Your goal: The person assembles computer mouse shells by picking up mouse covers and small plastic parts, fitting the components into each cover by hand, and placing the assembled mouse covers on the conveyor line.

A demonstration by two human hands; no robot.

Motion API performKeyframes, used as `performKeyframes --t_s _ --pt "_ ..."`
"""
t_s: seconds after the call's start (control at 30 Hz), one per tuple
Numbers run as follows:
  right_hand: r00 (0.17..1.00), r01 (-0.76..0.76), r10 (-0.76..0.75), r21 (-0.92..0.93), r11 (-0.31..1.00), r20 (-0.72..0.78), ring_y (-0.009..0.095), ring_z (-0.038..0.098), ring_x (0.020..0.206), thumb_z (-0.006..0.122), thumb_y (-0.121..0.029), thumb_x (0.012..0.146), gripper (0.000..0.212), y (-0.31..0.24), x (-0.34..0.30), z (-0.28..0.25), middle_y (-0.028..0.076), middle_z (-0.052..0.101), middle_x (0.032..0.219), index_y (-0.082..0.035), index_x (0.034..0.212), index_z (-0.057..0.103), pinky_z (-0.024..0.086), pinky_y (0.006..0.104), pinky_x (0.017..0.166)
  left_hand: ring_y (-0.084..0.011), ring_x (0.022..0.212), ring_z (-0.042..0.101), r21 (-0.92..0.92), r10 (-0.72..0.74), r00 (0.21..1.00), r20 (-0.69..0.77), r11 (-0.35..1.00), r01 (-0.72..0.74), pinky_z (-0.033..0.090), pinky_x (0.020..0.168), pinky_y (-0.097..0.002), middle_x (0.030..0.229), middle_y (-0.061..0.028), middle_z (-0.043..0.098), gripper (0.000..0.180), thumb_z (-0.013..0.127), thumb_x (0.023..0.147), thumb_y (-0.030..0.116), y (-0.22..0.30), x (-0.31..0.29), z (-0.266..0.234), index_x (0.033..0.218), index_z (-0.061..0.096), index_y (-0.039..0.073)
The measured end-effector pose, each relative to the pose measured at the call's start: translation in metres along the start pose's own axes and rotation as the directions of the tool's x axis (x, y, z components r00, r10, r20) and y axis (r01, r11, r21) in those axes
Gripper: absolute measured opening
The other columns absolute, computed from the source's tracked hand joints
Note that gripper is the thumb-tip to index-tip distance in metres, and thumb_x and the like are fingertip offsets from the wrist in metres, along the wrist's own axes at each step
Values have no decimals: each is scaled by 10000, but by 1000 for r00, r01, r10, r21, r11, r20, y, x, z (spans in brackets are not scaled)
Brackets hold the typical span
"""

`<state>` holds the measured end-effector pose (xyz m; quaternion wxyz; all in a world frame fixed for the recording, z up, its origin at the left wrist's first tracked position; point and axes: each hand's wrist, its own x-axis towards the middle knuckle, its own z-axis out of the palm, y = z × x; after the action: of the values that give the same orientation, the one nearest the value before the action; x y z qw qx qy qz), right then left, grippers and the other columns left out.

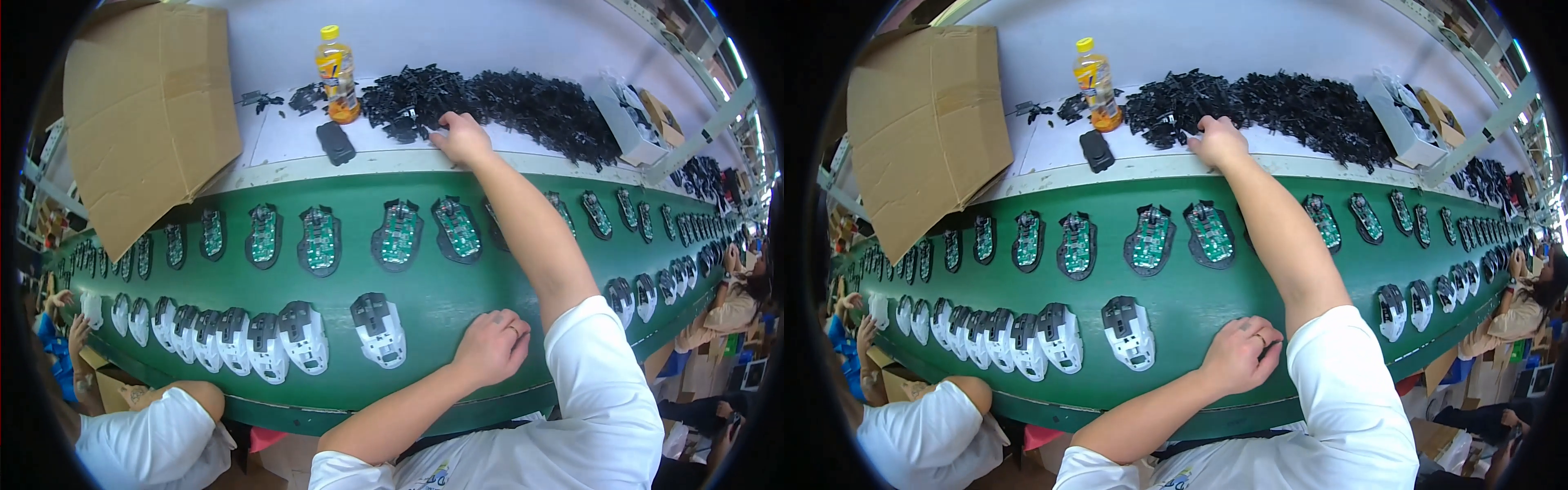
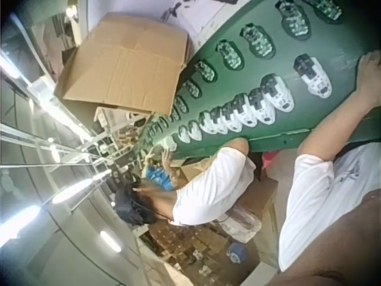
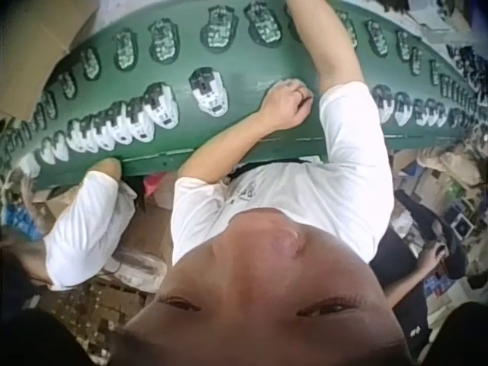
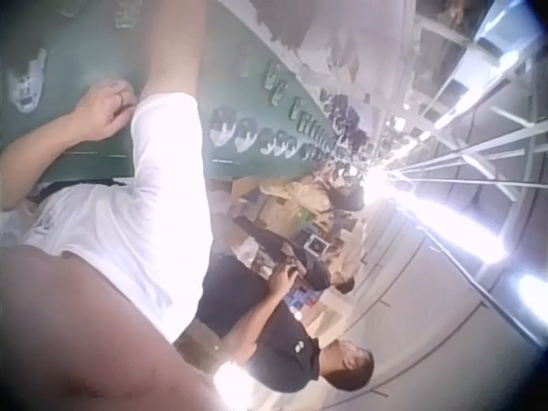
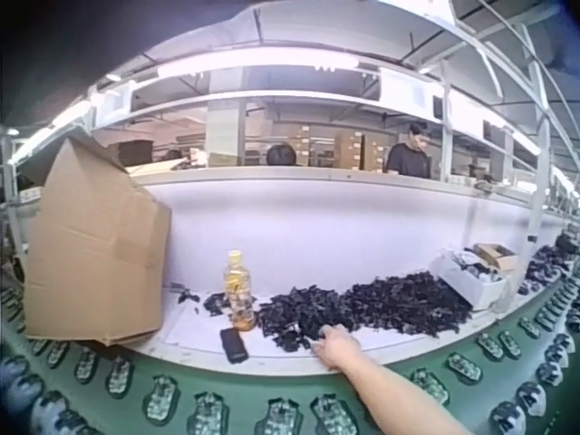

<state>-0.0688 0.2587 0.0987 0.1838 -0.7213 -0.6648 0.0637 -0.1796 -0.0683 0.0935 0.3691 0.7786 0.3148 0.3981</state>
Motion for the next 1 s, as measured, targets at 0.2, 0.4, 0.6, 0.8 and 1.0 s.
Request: performKeyframes --t_s 0.2,0.4,0.6,0.8,1.0 --pt "994 106 -103 -65 992 39 396 656 1057 556 -202 920 199 12 10 3 181 662 1157 -86 1034 670 535 495 914 -311 847 644 -24 37 999 -9 999 -37 504 757 -427 932 -96 655 84 705 835 102 -4 0 2 905 696 56" --pt "937 226 -241 -86 970 -254 367 639 1076 673 -227 882 216 22 2 -3 177 670 1111 -76 1037 668 538 460 903 -312 842 640 12 49 999 -1 999 -49 498 752 -427 920 -97 656 79 702 840 106 -5 3 1 894 689 50" --pt "979 202 -200 -170 965 31 373 654 1070 635 -229 932 251 17 7 -7 186 666 1096 -48 1106 634 538 464 918 -309 848 642 11 55 998 7 998 -55 496 755 -431 913 -95 658 79 698 849 117 -5 -1 2 890 692 50" --pt "955 268 -295 -447 854 9 381 713 962 513 -145 951 182 29 17 -20 225 672 1064 -47 1093 572 600 483 786 -308 879 648 16 27 998 52 999 -28 509 791 -427 938 -94 667 92 693 857 132 1 -7 -5 905 700 54" --pt "980 152 -192 -412 898 -56 411 706 976 504 -137 949 228 68 13 -43 238 662 1115 -50 1134 605 594 496 819 -322 758 696 355 -91 949 -302 913 200 576 692 -424 799 -93 685 247 761 846 295 54 -23 -108 956 723 78"
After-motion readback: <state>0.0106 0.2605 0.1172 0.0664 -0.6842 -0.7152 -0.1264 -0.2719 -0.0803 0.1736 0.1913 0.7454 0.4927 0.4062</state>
